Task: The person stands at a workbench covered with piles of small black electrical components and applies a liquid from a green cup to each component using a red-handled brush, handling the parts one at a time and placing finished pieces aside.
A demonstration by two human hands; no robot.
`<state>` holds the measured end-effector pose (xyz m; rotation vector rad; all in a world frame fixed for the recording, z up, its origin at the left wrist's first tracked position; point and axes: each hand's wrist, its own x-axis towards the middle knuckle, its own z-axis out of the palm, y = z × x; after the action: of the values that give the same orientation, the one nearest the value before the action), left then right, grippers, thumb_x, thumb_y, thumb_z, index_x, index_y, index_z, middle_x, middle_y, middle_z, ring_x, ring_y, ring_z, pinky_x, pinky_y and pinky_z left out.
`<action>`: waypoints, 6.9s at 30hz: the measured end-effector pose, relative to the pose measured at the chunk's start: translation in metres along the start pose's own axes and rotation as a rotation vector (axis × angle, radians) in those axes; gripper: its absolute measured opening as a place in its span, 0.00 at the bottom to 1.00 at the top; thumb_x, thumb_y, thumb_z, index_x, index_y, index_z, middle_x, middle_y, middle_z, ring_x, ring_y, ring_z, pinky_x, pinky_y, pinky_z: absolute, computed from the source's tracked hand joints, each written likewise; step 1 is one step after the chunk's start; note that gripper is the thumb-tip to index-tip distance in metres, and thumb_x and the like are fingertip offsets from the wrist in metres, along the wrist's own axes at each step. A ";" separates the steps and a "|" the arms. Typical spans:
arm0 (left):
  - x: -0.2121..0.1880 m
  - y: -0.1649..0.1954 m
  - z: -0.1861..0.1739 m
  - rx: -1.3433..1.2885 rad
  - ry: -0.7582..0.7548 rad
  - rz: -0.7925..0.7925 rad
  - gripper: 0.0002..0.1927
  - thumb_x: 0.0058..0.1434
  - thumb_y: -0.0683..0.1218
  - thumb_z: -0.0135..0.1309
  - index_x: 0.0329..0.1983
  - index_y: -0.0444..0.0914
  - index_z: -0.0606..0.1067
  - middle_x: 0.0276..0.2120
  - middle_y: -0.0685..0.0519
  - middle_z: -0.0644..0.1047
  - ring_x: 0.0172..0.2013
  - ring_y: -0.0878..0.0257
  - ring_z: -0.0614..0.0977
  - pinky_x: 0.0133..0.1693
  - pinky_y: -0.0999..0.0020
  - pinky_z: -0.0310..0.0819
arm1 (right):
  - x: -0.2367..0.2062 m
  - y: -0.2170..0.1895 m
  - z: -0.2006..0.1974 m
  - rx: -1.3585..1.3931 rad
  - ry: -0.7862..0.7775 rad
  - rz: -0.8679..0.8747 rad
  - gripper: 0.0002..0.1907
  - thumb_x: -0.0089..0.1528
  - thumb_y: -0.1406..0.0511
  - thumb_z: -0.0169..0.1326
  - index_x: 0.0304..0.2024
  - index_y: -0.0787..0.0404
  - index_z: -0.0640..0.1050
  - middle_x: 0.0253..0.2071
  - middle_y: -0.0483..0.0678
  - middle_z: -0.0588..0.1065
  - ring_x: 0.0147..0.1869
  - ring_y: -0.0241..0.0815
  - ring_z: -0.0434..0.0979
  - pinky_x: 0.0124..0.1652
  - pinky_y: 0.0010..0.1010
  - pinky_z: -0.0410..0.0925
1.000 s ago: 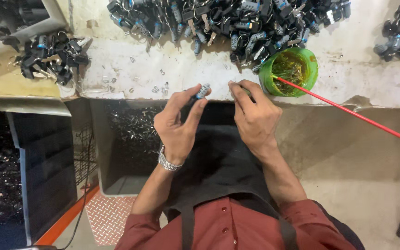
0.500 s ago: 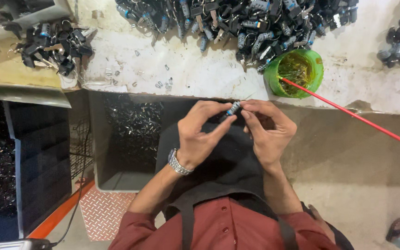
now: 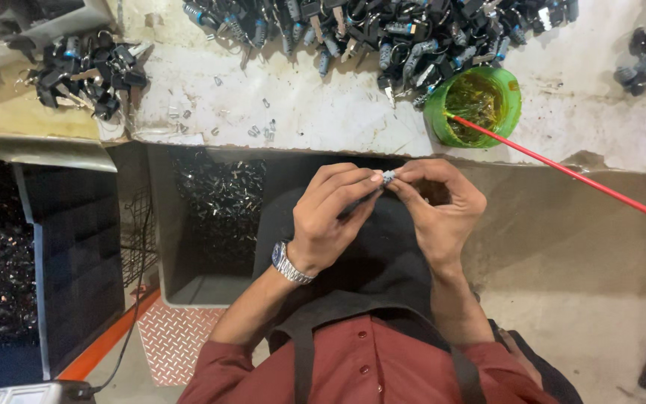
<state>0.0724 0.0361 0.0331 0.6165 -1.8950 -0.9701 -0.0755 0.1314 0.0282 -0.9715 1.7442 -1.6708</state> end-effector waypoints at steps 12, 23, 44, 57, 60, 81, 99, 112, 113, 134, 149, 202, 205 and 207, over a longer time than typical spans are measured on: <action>0.000 0.009 0.002 0.009 0.015 -0.081 0.18 0.56 0.35 0.70 0.49 0.33 0.79 0.41 0.48 0.82 0.42 0.56 0.84 0.44 0.67 0.81 | 0.028 -0.032 -0.073 -0.090 0.348 -0.144 0.07 0.77 0.68 0.51 0.47 0.69 0.76 0.37 0.53 0.79 0.29 0.32 0.71 0.28 0.20 0.62; 0.004 0.014 0.004 0.037 0.024 -0.061 0.17 0.56 0.35 0.70 0.48 0.33 0.79 0.40 0.49 0.82 0.42 0.56 0.84 0.44 0.66 0.80 | 0.034 -0.037 -0.069 -0.397 0.397 -0.305 0.12 0.77 0.67 0.49 0.46 0.73 0.76 0.35 0.59 0.79 0.24 0.33 0.67 0.25 0.20 0.57; 0.021 0.010 0.007 0.005 0.037 -0.054 0.16 0.55 0.37 0.71 0.47 0.36 0.81 0.39 0.53 0.81 0.41 0.59 0.81 0.44 0.67 0.78 | -0.011 -0.008 -0.081 0.353 0.401 -0.080 0.17 0.77 0.61 0.54 0.43 0.70 0.74 0.31 0.58 0.75 0.20 0.39 0.65 0.20 0.23 0.57; 0.007 0.008 -0.023 0.274 0.145 -0.092 0.16 0.56 0.38 0.71 0.46 0.38 0.81 0.41 0.54 0.81 0.46 0.55 0.80 0.52 0.60 0.72 | 0.007 0.000 -0.091 0.401 0.540 -0.221 0.14 0.78 0.62 0.53 0.47 0.69 0.73 0.34 0.58 0.76 0.22 0.39 0.68 0.21 0.25 0.58; -0.004 0.003 -0.031 0.601 0.311 -0.161 0.16 0.53 0.37 0.66 0.45 0.36 0.78 0.45 0.46 0.78 0.50 0.46 0.74 0.56 0.52 0.64 | 0.017 0.002 -0.090 0.148 0.532 -0.203 0.14 0.80 0.63 0.53 0.49 0.70 0.74 0.35 0.57 0.77 0.27 0.40 0.72 0.23 0.24 0.60; 0.059 -0.047 0.004 0.577 0.008 -0.062 0.14 0.61 0.51 0.68 0.43 0.40 0.80 0.42 0.55 0.78 0.47 0.55 0.73 0.49 0.57 0.65 | 0.023 -0.008 0.005 -1.053 -0.172 -0.248 0.36 0.62 0.57 0.67 0.69 0.59 0.71 0.53 0.52 0.72 0.41 0.51 0.79 0.35 0.41 0.72; 0.047 -0.034 -0.025 0.672 -0.082 0.016 0.16 0.56 0.47 0.67 0.46 0.42 0.77 0.50 0.54 0.77 0.57 0.51 0.73 0.57 0.51 0.63 | -0.007 -0.008 -0.008 -0.307 0.011 -0.244 0.08 0.62 0.76 0.66 0.41 0.63 0.81 0.41 0.43 0.76 0.36 0.29 0.72 0.34 0.20 0.65; 0.004 0.010 0.006 -0.823 -0.040 -0.795 0.12 0.67 0.43 0.57 0.40 0.26 0.82 0.29 0.51 0.82 0.31 0.69 0.79 0.37 0.75 0.73 | 0.015 -0.028 -0.001 0.108 -0.090 -0.201 0.09 0.60 0.77 0.60 0.42 0.65 0.82 0.46 0.49 0.79 0.39 0.30 0.77 0.34 0.19 0.71; 0.001 0.009 0.008 -0.845 -0.014 -0.816 0.12 0.67 0.42 0.57 0.40 0.26 0.82 0.29 0.51 0.82 0.31 0.69 0.79 0.37 0.75 0.72 | 0.016 -0.027 -0.001 0.078 -0.080 -0.226 0.09 0.60 0.77 0.61 0.42 0.66 0.82 0.46 0.49 0.79 0.41 0.31 0.78 0.35 0.19 0.71; 0.002 0.017 0.018 -0.270 -0.324 -0.593 0.10 0.60 0.39 0.61 0.45 0.32 0.82 0.27 0.54 0.81 0.29 0.70 0.81 0.35 0.76 0.74 | -0.006 0.016 -0.050 0.270 -0.263 0.257 0.09 0.61 0.70 0.64 0.42 0.64 0.80 0.40 0.41 0.75 0.41 0.26 0.74 0.41 0.19 0.69; 0.000 0.020 0.015 -0.234 -0.157 -0.420 0.13 0.60 0.36 0.64 0.48 0.32 0.80 0.38 0.52 0.84 0.38 0.69 0.83 0.44 0.75 0.77 | 0.021 -0.022 -0.095 -0.149 0.402 -0.228 0.12 0.78 0.67 0.48 0.50 0.73 0.78 0.35 0.55 0.78 0.27 0.30 0.70 0.27 0.19 0.62; 0.009 -0.007 -0.025 0.512 0.178 -0.170 0.13 0.64 0.42 0.64 0.51 0.40 0.79 0.50 0.52 0.78 0.56 0.54 0.75 0.62 0.55 0.62 | 0.017 -0.005 -0.071 -0.343 0.449 -0.068 0.09 0.77 0.68 0.53 0.45 0.69 0.79 0.39 0.52 0.80 0.33 0.33 0.76 0.32 0.22 0.64; 0.040 -0.036 -0.013 0.663 0.055 -0.160 0.13 0.65 0.48 0.64 0.50 0.40 0.80 0.47 0.51 0.78 0.51 0.52 0.74 0.56 0.54 0.62 | 0.004 -0.010 -0.054 -0.450 0.298 -0.043 0.08 0.74 0.67 0.54 0.41 0.63 0.80 0.38 0.45 0.81 0.37 0.33 0.82 0.35 0.25 0.70; 0.059 -0.057 -0.003 0.761 -0.010 -0.172 0.16 0.67 0.52 0.63 0.51 0.38 0.81 0.45 0.49 0.78 0.47 0.50 0.74 0.51 0.52 0.62 | 0.000 -0.012 -0.037 -0.566 0.088 -0.114 0.06 0.70 0.65 0.59 0.46 0.61 0.82 0.35 0.48 0.81 0.35 0.37 0.81 0.34 0.29 0.73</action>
<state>0.0492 -0.0408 0.0156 1.2261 -2.2324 -0.3136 -0.1029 0.1535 0.0434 -1.2723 2.3239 -1.3159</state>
